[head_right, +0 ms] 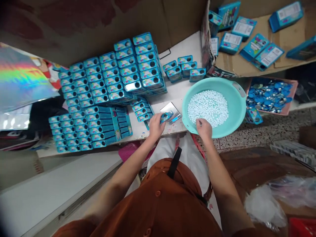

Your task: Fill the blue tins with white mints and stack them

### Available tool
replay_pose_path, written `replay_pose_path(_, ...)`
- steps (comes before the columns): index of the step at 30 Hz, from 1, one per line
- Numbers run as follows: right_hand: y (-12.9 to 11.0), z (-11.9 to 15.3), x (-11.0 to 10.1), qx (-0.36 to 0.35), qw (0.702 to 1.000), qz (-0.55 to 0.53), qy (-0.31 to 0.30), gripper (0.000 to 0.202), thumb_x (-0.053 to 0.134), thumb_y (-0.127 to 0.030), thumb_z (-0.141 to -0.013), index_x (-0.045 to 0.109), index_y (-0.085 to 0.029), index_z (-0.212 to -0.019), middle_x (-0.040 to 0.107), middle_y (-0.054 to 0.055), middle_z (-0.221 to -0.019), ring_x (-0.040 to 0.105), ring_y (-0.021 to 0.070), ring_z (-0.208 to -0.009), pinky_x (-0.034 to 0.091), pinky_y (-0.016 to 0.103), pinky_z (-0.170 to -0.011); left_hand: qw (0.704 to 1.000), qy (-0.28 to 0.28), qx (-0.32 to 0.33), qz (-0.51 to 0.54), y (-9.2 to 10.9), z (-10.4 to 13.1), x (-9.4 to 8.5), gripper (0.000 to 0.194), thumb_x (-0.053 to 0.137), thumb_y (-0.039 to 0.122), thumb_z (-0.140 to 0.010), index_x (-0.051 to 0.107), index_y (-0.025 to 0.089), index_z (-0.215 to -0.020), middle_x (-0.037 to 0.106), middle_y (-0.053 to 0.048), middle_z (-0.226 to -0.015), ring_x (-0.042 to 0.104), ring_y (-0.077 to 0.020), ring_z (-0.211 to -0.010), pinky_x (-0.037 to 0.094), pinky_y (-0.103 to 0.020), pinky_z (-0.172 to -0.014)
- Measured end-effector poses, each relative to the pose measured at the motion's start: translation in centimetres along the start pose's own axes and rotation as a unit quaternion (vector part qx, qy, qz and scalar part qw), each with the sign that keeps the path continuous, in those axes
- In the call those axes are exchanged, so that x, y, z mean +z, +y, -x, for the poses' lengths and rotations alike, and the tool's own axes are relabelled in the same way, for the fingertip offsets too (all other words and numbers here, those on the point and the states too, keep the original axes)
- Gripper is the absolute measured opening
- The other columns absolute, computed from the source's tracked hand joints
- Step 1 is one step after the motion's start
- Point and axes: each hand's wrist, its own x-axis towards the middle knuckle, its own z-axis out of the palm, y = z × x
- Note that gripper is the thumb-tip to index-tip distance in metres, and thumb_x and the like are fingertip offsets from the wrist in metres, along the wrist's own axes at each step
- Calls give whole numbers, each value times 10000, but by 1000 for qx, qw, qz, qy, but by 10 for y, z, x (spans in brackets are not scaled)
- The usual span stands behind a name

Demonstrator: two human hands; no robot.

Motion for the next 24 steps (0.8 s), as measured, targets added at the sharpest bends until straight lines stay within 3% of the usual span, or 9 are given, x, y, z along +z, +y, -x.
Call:
replay_pose_path(4,-1,-1,0,4,1000,4,-11,312,438,-362,-874,688,-183,-820,694,76,-843,566,188,-750,369,282,-709,1000,12,-16,-6,-24,61,-34,428,548,166,-816,514,213,-1240,613,-77,-1186,543,-244,-1109,419,-377,-955)
replay_pose_path(7,0,-1,0,3,1000,10,-19,333,431,-386,-872,691,-184,-821,694,80,-845,567,191,-753,371,280,-706,999,12,-46,-21,-49,86,-48,422,527,148,-814,528,220,-1230,621,-73,-1185,551,-245,-1110,422,-386,-967)
replay_pose_path(11,0,-1,0,13,999,11,-31,346,431,-409,-867,693,-189,-817,696,80,-848,572,193,-758,370,277,-700,998,23,-53,-31,-76,79,-51,423,516,138,-811,530,202,-1228,615,-86,-1190,549,-248,-1113,429,-390,-985)
replay_pose_path(18,-2,-1,-3,31,998,13,-44,357,407,-406,-875,686,-196,-800,698,76,-841,568,196,-737,358,277,-680,995,-4,-32,-97,-97,47,-34,387,536,194,-830,560,163,-1215,554,-169,-1215,486,-308,-1183,407,-455,-993)
replay_pose_path(21,-2,-1,-3,37,998,8,-46,370,395,-415,-881,681,-200,-790,690,72,-814,567,194,-721,359,275,-667,990,-12,-51,-129,-105,48,-23,393,537,239,-844,555,149,-1227,552,-191,-1246,447,-342,-1240,335,-520,-1041)
replay_pose_path(24,-2,0,-1,39,999,5,-37,366,395,-417,-880,678,-199,-799,690,76,-829,577,200,-743,364,277,-679,985,17,-69,-157,-110,48,-14,457,503,292,-873,495,133,-1301,438,-203,-1411,306,-348,-1372,188,-564,-1120)
